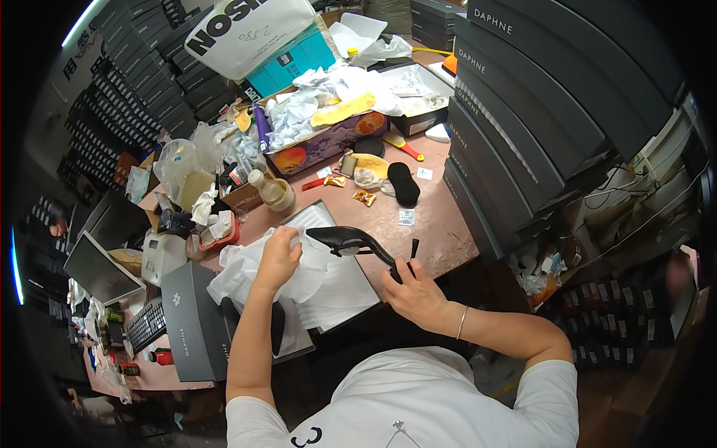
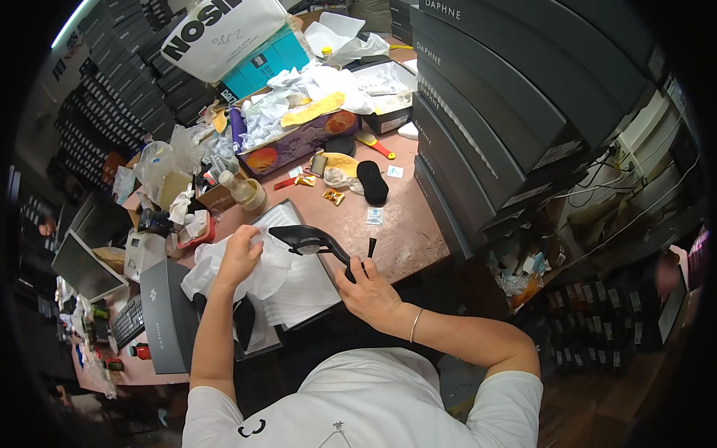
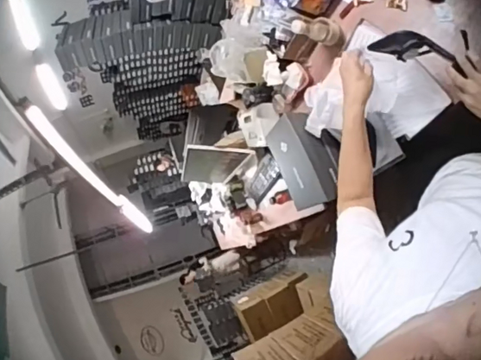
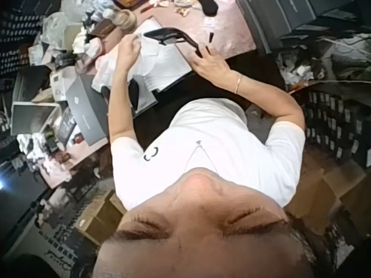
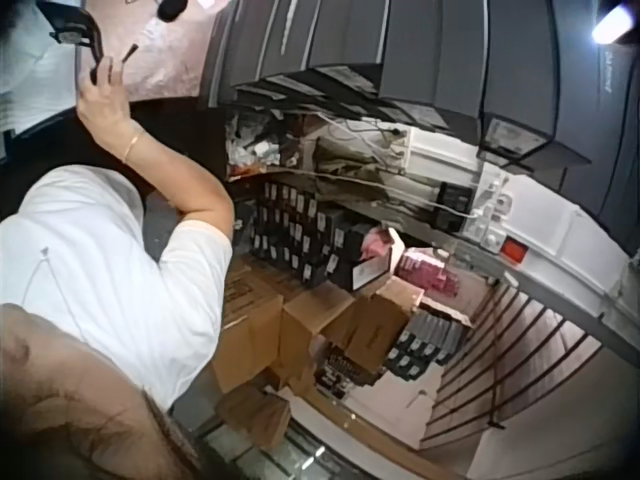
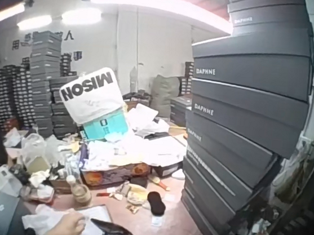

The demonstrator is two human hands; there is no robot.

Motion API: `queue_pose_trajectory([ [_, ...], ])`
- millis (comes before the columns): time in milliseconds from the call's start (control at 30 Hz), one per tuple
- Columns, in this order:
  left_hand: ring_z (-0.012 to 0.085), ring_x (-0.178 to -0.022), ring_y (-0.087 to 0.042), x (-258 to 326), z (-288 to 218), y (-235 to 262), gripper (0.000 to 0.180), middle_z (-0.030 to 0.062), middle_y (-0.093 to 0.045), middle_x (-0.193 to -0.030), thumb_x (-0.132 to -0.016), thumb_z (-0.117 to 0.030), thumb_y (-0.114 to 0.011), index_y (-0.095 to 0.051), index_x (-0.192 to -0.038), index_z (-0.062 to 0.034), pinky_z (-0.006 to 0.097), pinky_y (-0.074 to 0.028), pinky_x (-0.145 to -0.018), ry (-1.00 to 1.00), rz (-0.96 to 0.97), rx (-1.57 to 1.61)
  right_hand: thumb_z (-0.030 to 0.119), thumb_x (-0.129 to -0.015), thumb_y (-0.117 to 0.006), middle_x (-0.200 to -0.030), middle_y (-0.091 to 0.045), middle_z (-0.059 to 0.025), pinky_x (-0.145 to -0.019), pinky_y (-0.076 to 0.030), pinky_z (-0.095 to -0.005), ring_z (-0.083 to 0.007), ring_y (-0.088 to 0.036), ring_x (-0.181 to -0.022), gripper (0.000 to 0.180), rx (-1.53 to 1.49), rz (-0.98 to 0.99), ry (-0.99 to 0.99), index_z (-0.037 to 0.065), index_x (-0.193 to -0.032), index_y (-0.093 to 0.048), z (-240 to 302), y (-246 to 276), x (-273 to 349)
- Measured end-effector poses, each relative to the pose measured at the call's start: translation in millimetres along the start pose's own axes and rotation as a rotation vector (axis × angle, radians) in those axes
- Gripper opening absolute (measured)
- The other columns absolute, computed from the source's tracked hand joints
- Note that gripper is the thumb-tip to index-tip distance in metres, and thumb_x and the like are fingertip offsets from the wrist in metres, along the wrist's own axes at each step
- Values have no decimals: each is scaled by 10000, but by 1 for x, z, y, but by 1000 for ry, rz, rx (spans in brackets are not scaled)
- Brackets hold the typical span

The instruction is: Packing high-heeled shoes into boxes with tissue paper.

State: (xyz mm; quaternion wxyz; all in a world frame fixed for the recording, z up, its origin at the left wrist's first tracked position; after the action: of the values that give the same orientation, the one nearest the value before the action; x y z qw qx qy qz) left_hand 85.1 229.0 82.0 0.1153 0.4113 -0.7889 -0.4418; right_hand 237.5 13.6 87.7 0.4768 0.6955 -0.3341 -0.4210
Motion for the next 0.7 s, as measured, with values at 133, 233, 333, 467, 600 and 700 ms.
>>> queue_pose_trajectory([
  [133, 367, -936, -597, 5, 7, -2, 303, 205, -612, -1004, -750, -52, -611, -616, -1036, 50, 380, -472, -841, 27, 47, -31, 189, -821, -547, -1157, -491, -145, -974, -305, -483, -409, -434, -1097, 275, 89, 84, 58, 21, -971, -706, -3, -4, 2],
  [233, 365, -951, -601, 9, 8, 3, 314, 208, -615, -1006, -742, -60, -618, -619, -1035, 54, 385, -471, -851, 64, 47, -5, 202, -805, -564, -1151, -490, -143, -967, -310, -478, -406, -436, -1100, 265, 113, 92, 80, 29, -947, -705, -5, -4, 1],
  [333, 363, -978, -595, 15, 15, 8, 349, 215, -608, -1028, -742, -64, -620, -604, -1070, 52, 383, -466, -864, 74, 47, -2, 219, -759, -617, -1141, -505, -123, -925, -340, -458, -384, -452, -1106, 194, 13, 80, 41, 61, -851, -683, -8, -1, -4],
  [467, 378, -1029, -566, 22, 17, 27, 433, 225, -584, -1102, -765, -77, -624, -543, -1174, 42, 378, -452, -893, -18, -86, 23, 143, -644, -817, -1075, -553, -110, -838, -432, -408, -262, -555, -954, 295, -1035, -7, -304, 59, -753, -557, -48, 22, 1],
  [600, 338, -1117, -549, 29, 2, 56, 455, 205, -569, -1191, -831, -87, -602, -489, -1250, 51, 359, -421, -946, 27, -170, 76, 244, -712, -814, -1146, -545, -166, -895, -465, -335, -267, -606, -1012, 335, -2129, -117, -435, 14, -754, -574, -47, 17, 19],
  [700, 359, -1154, -533, 50, -37, 83, 432, 229, -544, -1243, -849, -32, -548, -474, -1266, 55, 365, -411, -967, -27, -256, 40, 242, -767, -744, -1126, -562, -194, -906, -497, -407, -344, -638, -993, 301, -2641, 122, -447, -10, -769, -579, -5, 24, -16],
])
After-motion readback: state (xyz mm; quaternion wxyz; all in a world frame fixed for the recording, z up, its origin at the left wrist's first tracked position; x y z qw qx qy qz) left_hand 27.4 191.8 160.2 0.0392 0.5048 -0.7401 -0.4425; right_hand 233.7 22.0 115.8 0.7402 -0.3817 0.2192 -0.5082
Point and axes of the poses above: each hand's wrist, its own x-axis away from the middle knuckle, its own y-axis out of the back of the hand, z = x × y, the point moved 7 cm from there along -x, towards the middle knuckle
